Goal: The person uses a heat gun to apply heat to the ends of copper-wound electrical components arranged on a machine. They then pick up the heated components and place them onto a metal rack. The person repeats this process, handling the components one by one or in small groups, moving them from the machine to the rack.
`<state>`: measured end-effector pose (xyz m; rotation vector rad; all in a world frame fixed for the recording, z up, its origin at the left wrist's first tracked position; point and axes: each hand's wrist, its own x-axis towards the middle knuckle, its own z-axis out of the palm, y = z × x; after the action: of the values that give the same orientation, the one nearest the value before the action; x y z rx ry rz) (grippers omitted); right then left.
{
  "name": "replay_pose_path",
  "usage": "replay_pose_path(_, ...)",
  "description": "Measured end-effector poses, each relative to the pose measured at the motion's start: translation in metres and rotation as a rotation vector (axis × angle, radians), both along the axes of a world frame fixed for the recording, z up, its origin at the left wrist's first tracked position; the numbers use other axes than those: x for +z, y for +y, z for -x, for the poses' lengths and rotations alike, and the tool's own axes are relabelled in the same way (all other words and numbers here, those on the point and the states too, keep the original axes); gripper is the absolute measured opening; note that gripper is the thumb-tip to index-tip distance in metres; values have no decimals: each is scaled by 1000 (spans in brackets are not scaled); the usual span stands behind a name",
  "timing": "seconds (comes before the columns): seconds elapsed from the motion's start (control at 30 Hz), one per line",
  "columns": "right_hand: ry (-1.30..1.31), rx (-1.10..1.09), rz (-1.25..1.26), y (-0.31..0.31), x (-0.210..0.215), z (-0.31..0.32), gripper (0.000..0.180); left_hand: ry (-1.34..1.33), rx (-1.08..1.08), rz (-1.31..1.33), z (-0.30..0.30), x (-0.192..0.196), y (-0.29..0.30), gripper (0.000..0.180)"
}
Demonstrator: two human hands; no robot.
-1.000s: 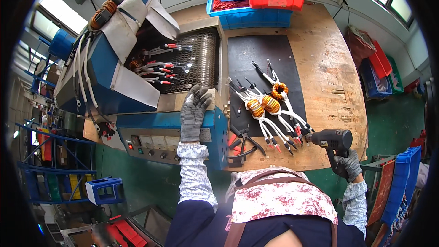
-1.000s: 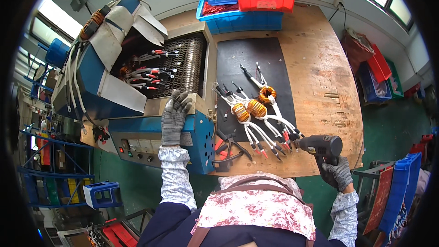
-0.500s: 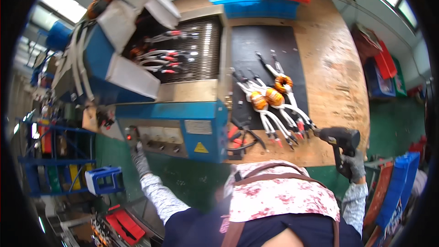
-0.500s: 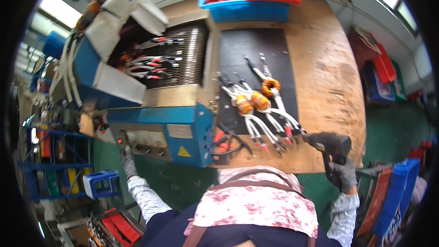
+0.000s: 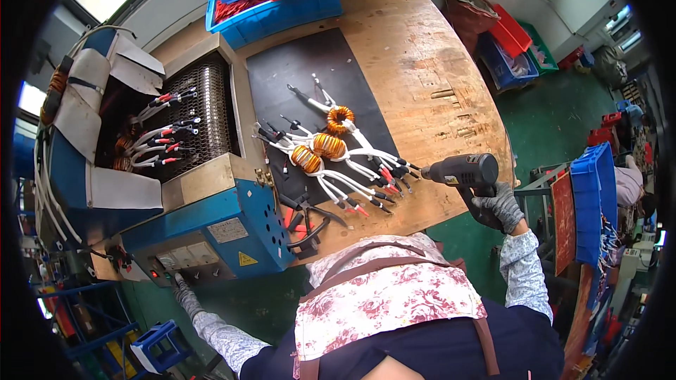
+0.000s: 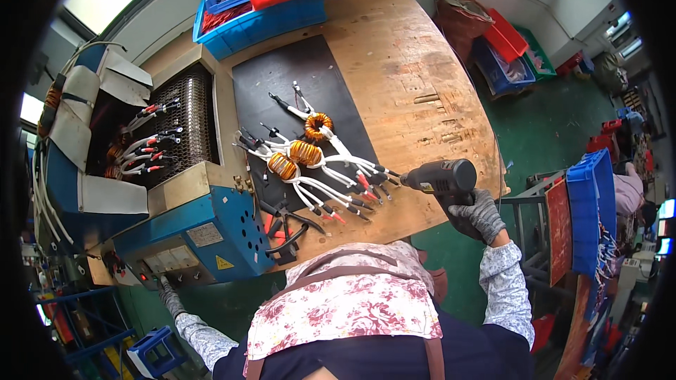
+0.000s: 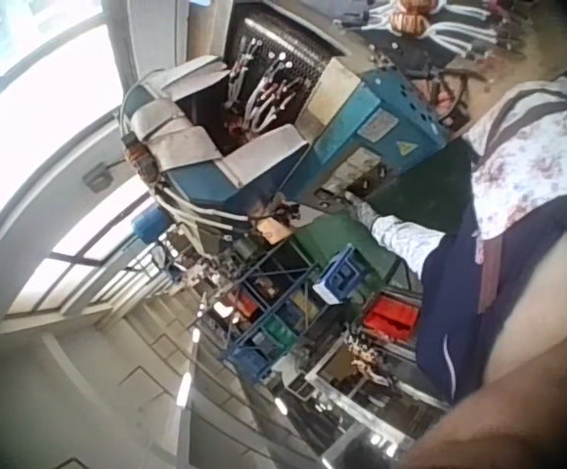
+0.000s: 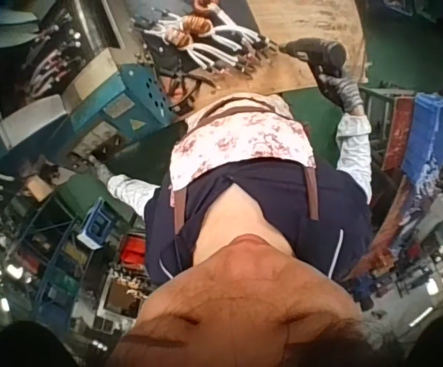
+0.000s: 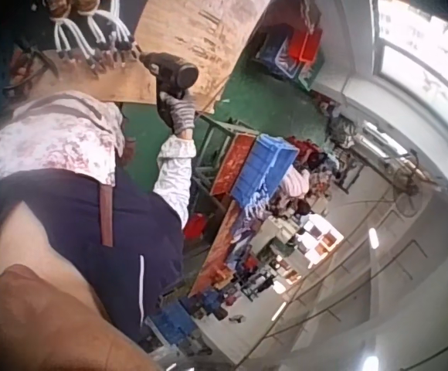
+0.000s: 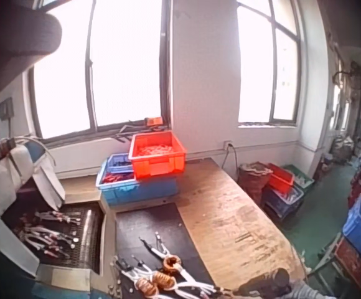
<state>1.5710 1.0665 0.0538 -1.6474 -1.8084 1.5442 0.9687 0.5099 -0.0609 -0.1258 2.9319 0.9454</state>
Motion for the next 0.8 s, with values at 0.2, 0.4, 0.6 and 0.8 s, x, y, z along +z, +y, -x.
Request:
replay_pose_path(0.2,-1,22,12,-1,2,3,46,12,19,-55,0,1,2,45)
replay_pose_path(0.4,-26,42,15,0,-4,2,46,23,-24,-99,-9,8,12,54)
replay_pose_path(0.6,36,38,4,-3,-1,7,49,-58,30,-25,2,1,-2,50)
replay_pose_path(0.8,24,61,-8,-2,-9,2,47,-29,-2,-85,9,-10,-11,47)
